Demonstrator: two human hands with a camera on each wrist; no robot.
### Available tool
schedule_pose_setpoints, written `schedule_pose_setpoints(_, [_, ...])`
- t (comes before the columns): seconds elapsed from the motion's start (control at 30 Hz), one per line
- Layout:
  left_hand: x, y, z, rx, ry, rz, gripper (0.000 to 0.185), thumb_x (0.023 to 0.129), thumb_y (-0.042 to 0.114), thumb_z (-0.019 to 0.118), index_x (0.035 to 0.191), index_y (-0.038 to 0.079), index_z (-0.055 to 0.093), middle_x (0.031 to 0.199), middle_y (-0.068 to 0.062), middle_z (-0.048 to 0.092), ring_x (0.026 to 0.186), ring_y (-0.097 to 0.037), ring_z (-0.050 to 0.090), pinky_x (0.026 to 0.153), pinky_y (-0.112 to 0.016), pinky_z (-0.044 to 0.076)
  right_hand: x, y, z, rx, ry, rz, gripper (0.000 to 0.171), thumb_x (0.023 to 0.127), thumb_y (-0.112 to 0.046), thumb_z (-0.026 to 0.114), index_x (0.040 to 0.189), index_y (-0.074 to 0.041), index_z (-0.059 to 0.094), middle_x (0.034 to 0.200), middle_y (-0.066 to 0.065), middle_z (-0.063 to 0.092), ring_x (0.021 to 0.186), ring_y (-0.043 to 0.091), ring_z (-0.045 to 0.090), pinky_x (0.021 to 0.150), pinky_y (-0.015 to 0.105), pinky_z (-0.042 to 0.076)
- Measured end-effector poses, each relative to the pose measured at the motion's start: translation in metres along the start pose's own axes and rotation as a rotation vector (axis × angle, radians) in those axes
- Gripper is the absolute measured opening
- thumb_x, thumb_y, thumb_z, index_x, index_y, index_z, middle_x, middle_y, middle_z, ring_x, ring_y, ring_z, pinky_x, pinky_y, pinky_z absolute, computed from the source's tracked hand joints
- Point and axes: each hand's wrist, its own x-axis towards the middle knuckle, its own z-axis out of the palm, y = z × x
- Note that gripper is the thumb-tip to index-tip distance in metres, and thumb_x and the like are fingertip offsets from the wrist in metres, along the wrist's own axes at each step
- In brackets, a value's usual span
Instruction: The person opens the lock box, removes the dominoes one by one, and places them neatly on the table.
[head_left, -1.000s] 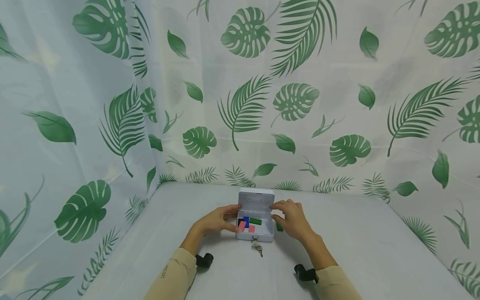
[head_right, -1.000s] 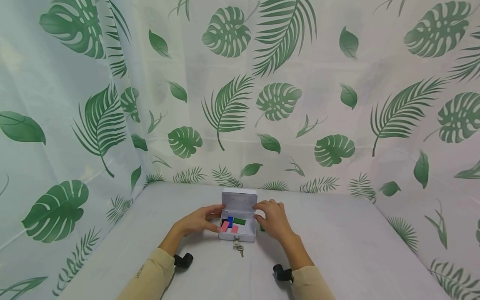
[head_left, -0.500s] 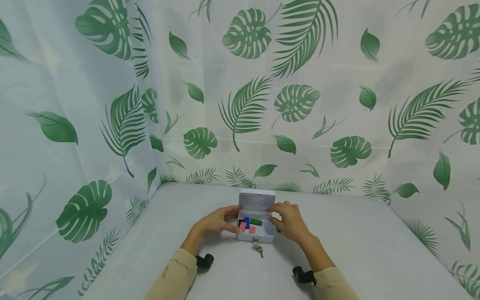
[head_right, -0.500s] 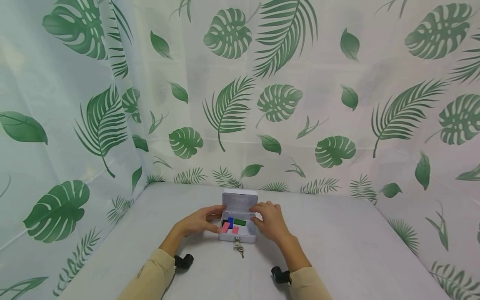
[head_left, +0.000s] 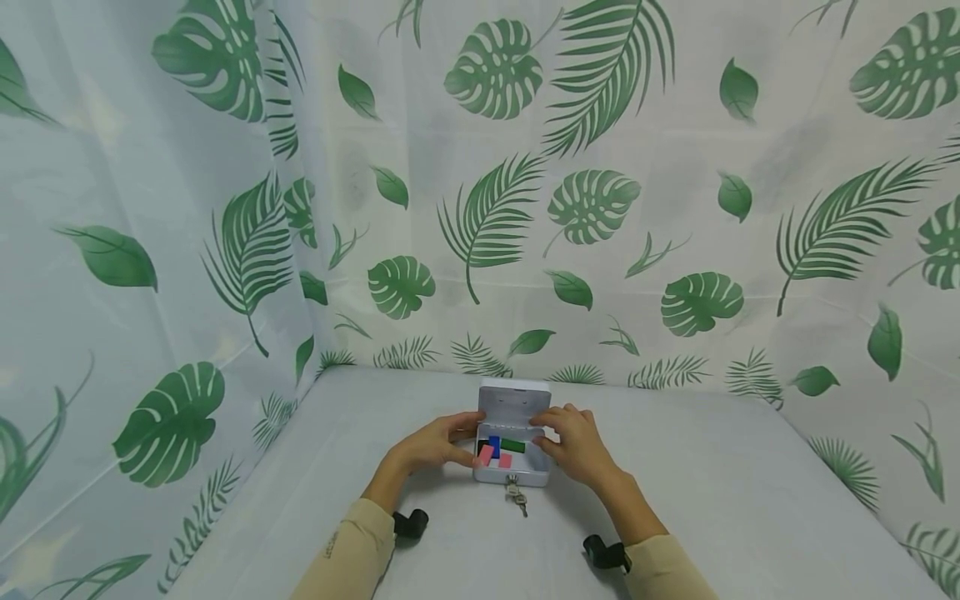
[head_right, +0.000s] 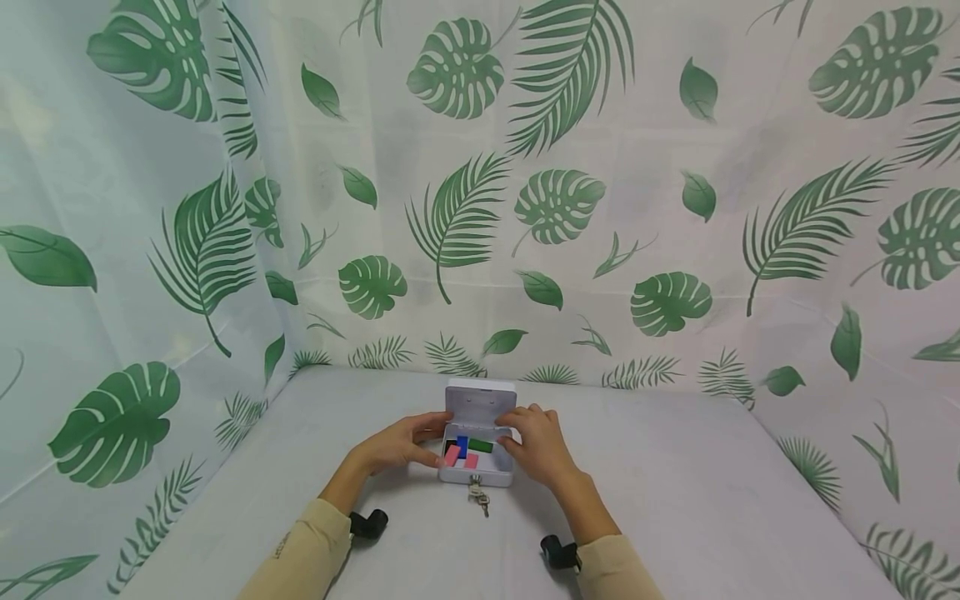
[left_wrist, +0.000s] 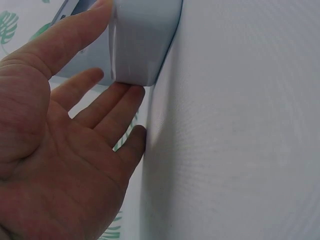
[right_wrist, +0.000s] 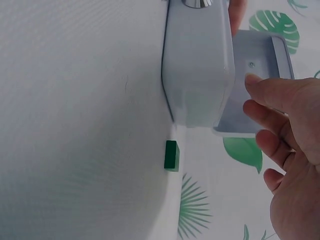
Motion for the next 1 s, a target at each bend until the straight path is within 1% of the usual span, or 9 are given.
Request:
schedule_pose_setpoints(0.23, [0.0, 0.001, 0.001, -0.006, 0.001, -0.008, 0.089, 0.084, 0.018, 0.088, 0.161, 0.019, 0.041, 0.165, -0.005, 0.043, 0.152, -0.031, 0.041, 0.126, -0.057, 0.029, 0.0, 0.001, 0.002, -0.006, 0.002, -0.017, 0.026, 0.087, -0.015, 0.085, 0.113, -0.013, 0.08, 0.116, 0.002, 0.078, 0.101, 0.021, 0.061, 0.085, 0.04, 0.038])
schedule_pose_setpoints(0.37, [0.0, 0.002, 0.001, -0.014, 0.001, -0.011, 0.09, 0.084, 0.018, 0.088, 0.161, 0.019, 0.041, 0.165, -0.005, 0.043, 0.152, -0.031, 0.041, 0.126, -0.057, 0.029, 0.001, 0.002, 0.004, -0.012, -0.001, -0.016, 0.027, 0.087, -0.015, 0.085, 0.113, -0.012, 0.079, 0.116, 0.003, 0.077, 0.099, 0.02, 0.06, 0.085, 0.041, 0.039])
schedule_pose_setpoints(0.53, [0.0, 0.001, 0.002, -0.015, -0.003, -0.004, 0.089, 0.084, 0.017, 0.087, 0.161, 0.018, 0.041, 0.165, -0.005, 0.042, 0.152, -0.031, 0.041, 0.125, -0.057, 0.03, 0.001, 0.002, 0.006, -0.004, -0.021, 0.003, 0.028, 0.087, -0.015, 0.085, 0.115, -0.011, 0.079, 0.117, 0.004, 0.077, 0.101, 0.022, 0.06, 0.089, 0.042, 0.04])
schedule_pose_setpoints(0.7, [0.0, 0.001, 0.001, -0.007, -0.002, 0.0, 0.088, 0.085, 0.016, 0.086, 0.161, 0.018, 0.041, 0.166, -0.005, 0.042, 0.152, -0.032, 0.041, 0.124, -0.058, 0.031, 0.001, 0.001, 0.008, -0.003, -0.028, -0.003, 0.028, 0.087, -0.014, 0.084, 0.114, -0.01, 0.079, 0.116, 0.005, 0.077, 0.102, 0.024, 0.062, 0.091, 0.045, 0.041])
schedule_pose_setpoints(0.87, [0.0, 0.0, 0.001, -0.012, 0.0, -0.008, 0.088, 0.085, 0.016, 0.086, 0.161, 0.019, 0.041, 0.165, -0.005, 0.042, 0.153, -0.031, 0.041, 0.125, -0.057, 0.031, 0.002, 0.0, 0.01, -0.014, -0.033, 0.001, 0.029, 0.087, -0.016, 0.085, 0.115, -0.011, 0.079, 0.115, 0.003, 0.077, 0.107, 0.024, 0.065, 0.095, 0.047, 0.042])
schedule_pose_setpoints(1.0, [0.0, 0.0, 0.001, -0.014, 0.001, -0.008, 0.089, 0.085, 0.016, 0.086, 0.161, 0.018, 0.041, 0.166, -0.005, 0.042, 0.153, -0.031, 0.04, 0.125, -0.057, 0.031, 0.001, 0.001, 0.012, -0.016, -0.029, 0.005, 0.029, 0.087, -0.016, 0.085, 0.115, -0.012, 0.079, 0.114, 0.001, 0.077, 0.106, 0.022, 0.066, 0.096, 0.047, 0.042])
